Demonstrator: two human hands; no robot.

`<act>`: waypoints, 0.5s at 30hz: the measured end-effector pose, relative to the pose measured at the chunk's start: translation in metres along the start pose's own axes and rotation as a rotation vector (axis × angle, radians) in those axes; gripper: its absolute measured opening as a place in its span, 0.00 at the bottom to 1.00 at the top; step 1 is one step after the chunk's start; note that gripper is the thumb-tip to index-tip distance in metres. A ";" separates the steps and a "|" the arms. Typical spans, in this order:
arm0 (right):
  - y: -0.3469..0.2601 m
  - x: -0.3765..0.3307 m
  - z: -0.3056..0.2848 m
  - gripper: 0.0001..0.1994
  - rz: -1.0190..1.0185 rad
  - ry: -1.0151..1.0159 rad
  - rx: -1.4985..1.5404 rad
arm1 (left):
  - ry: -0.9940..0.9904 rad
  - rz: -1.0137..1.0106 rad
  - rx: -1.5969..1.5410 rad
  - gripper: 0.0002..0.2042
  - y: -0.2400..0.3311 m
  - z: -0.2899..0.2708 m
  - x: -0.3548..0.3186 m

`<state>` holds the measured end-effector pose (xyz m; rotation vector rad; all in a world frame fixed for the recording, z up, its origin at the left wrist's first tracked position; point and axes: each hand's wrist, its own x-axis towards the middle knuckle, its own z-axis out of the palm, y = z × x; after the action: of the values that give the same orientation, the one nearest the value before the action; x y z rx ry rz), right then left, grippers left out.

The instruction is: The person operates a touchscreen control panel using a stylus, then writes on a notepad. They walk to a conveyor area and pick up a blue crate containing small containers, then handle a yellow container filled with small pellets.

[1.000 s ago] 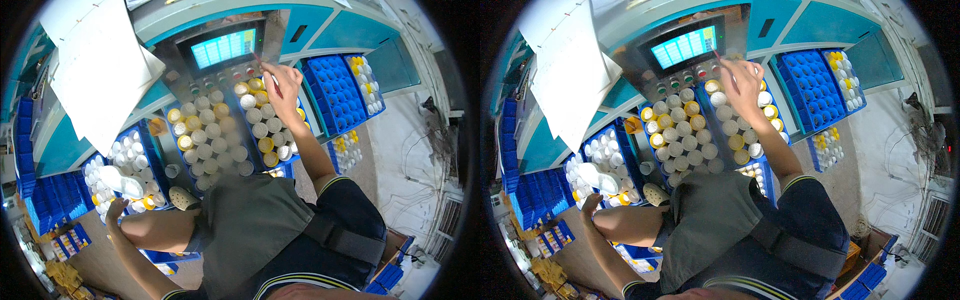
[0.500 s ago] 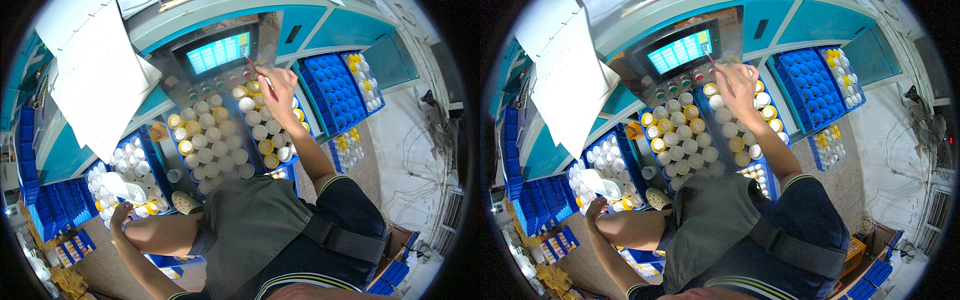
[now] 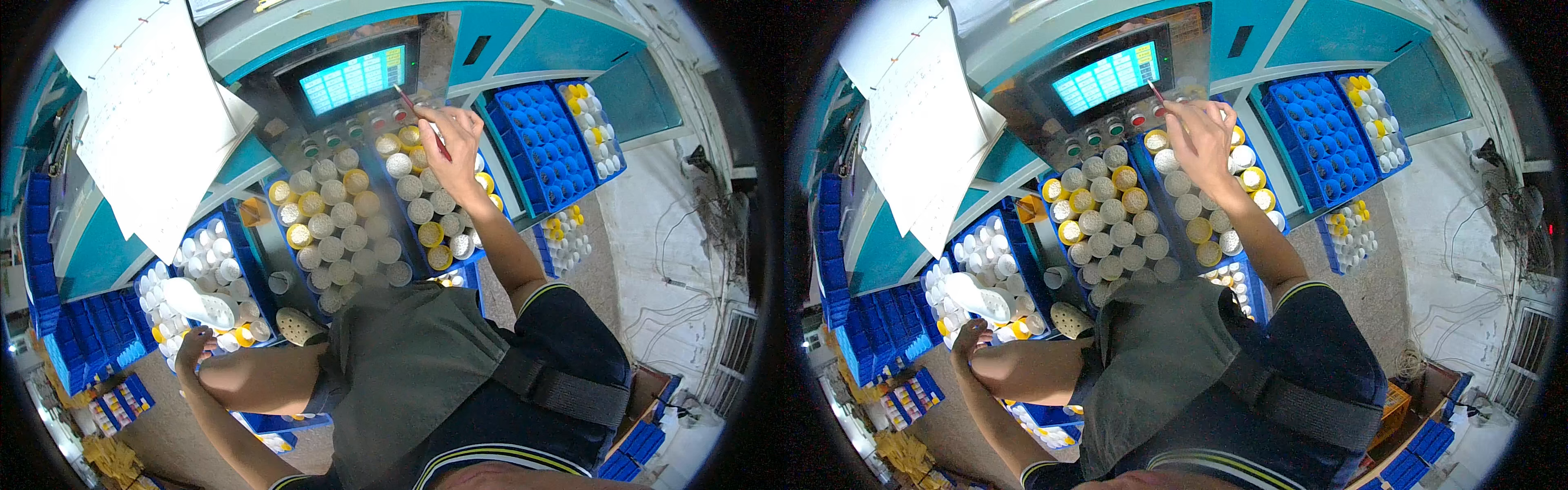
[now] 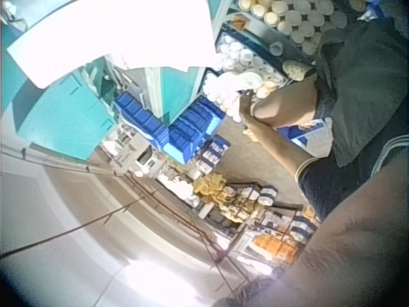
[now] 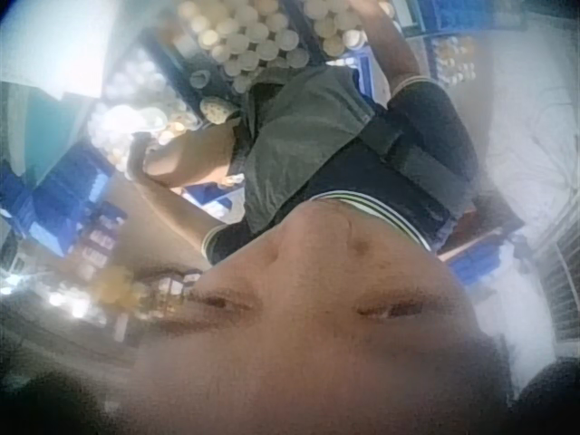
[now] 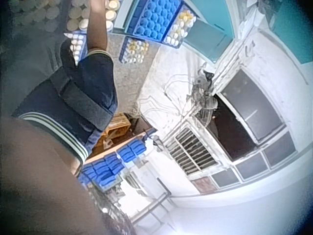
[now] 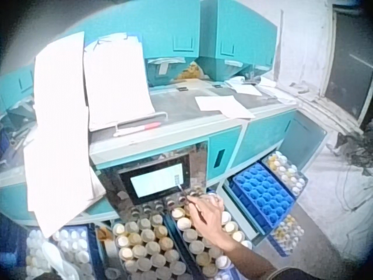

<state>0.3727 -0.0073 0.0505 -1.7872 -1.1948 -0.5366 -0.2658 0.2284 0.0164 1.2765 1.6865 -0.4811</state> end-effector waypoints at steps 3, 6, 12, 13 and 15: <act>-0.001 0.002 0.001 0.09 0.004 -0.002 0.019 | -0.006 0.017 0.004 0.26 -0.001 -0.001 0.001; -0.001 0.002 0.002 0.10 -0.006 -0.004 0.016 | -0.006 0.020 0.003 0.27 -0.002 -0.001 0.002; 0.004 -0.001 0.002 0.10 -0.006 -0.001 -0.011 | -0.011 0.000 -0.002 0.27 -0.005 -0.002 0.005; 0.005 -0.001 0.003 0.09 0.001 -0.012 -0.013 | -0.012 -0.004 0.001 0.27 -0.006 -0.002 0.005; 0.006 -0.001 0.004 0.09 0.008 -0.019 -0.009 | -0.017 0.000 -0.007 0.27 -0.006 -0.003 0.006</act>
<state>0.3771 -0.0052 0.0451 -1.8077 -1.1990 -0.5223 -0.2726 0.2318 0.0115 1.2639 1.6720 -0.4840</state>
